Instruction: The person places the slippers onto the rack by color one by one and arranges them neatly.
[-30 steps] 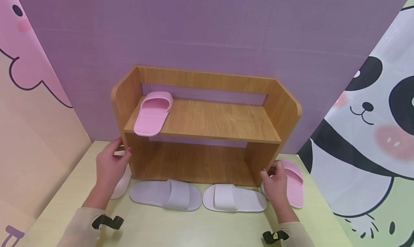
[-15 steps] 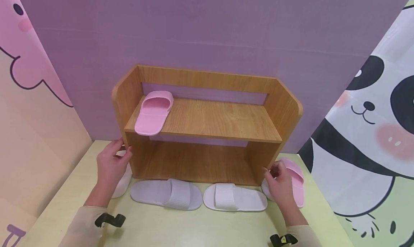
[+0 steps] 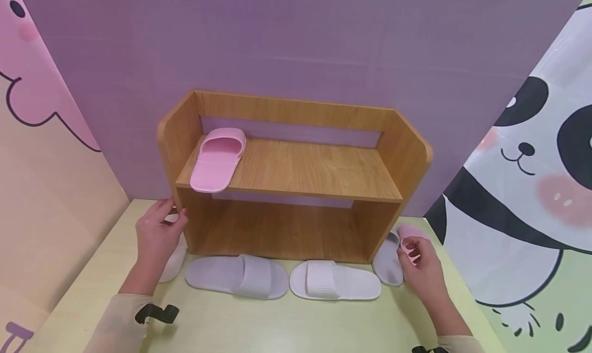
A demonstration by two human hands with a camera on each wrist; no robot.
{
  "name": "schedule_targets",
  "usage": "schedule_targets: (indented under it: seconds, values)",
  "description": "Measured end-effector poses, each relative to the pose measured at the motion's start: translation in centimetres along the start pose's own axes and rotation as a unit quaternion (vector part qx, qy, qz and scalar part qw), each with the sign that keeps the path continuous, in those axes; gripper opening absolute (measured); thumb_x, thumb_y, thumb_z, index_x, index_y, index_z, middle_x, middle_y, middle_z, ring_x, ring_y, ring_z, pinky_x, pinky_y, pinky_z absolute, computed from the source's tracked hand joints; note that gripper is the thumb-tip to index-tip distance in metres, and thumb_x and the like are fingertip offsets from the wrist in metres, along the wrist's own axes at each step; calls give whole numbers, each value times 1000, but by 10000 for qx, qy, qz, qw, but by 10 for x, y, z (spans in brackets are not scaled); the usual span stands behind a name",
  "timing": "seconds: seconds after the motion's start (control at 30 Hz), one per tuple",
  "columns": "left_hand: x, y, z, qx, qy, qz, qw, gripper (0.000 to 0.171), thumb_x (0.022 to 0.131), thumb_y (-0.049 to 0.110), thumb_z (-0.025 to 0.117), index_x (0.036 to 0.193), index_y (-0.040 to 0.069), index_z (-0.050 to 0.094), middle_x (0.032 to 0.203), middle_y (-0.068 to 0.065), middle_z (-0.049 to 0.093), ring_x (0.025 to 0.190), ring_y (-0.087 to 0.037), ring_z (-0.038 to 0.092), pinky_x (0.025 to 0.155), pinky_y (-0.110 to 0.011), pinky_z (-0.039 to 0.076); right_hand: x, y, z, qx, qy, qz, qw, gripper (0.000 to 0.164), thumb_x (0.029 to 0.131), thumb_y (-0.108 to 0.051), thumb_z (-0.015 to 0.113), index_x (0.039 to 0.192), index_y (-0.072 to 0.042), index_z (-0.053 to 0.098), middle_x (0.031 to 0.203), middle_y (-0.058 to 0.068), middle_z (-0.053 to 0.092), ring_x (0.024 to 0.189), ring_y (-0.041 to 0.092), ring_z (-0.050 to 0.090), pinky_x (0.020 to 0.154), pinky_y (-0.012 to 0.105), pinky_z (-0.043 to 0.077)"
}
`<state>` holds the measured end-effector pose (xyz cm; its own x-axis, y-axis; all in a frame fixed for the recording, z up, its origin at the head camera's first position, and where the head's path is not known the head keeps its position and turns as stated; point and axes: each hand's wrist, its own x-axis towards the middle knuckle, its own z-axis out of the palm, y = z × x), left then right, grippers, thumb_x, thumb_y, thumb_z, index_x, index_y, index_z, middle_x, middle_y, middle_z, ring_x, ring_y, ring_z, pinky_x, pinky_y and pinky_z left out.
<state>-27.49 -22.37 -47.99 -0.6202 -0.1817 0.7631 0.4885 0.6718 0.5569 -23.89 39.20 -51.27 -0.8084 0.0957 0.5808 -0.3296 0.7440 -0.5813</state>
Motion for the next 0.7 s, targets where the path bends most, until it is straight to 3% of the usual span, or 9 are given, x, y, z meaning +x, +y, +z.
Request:
schedule_targets:
  seconds: [0.17, 0.27, 0.33, 0.4, 0.7]
  values:
    - [1, -1, -1, 53, -1, 116, 9999, 36, 91, -7, 82, 127, -3, 78, 115, -24, 78, 90, -41, 79, 74, 3, 44, -3, 6, -14, -604, -413, 594, 9956, 36, 101, -4, 75, 134, 4, 64, 117, 24, 61, 101, 35, 58, 82, 24, 47]
    - [1, 0, -1, 86, 28, 125, 9999, 35, 91, -6, 82, 125, -3, 79, 113, -23, 78, 90, -40, 79, 75, 4, 42, -6, 10, -19, -970, -770, 1152, 9856, 45, 105, -16, 72, 142, 6, 58, 128, 30, 55, 113, 46, 56, 92, 46, 52]
    - [0, 0, -1, 135, 36, 100, 9999, 35, 91, -6, 82, 126, -3, 79, 112, -23, 78, 90, -39, 78, 75, 4, 42, -8, 15, -21, -1226, -968, 1517, 9760, 55, 107, -25, 71, 147, 8, 53, 136, 35, 49, 122, 52, 50, 99, 63, 50]
    - [0, 1, 0, 171, 40, 74, 9998, 34, 92, -6, 81, 126, -3, 79, 110, -22, 78, 91, -39, 78, 75, 4, 41, -10, 20, -22, -1450, -1121, 1818, 9661, 65, 108, -33, 69, 151, 10, 48, 142, 39, 42, 129, 58, 44, 105, 72, 45]
    - [0, 0, 0, 100, 46, 30, 9999, 32, 92, -7, 81, 123, -4, 79, 112, -23, 78, 92, -40, 77, 76, 4, 41, -15, 37, -26, -1885, -1869, 2291, 9365, 88, 106, -56, 65, 163, 4, 34, 145, 50, 30, 133, 68, 34, 107, 79, 40]
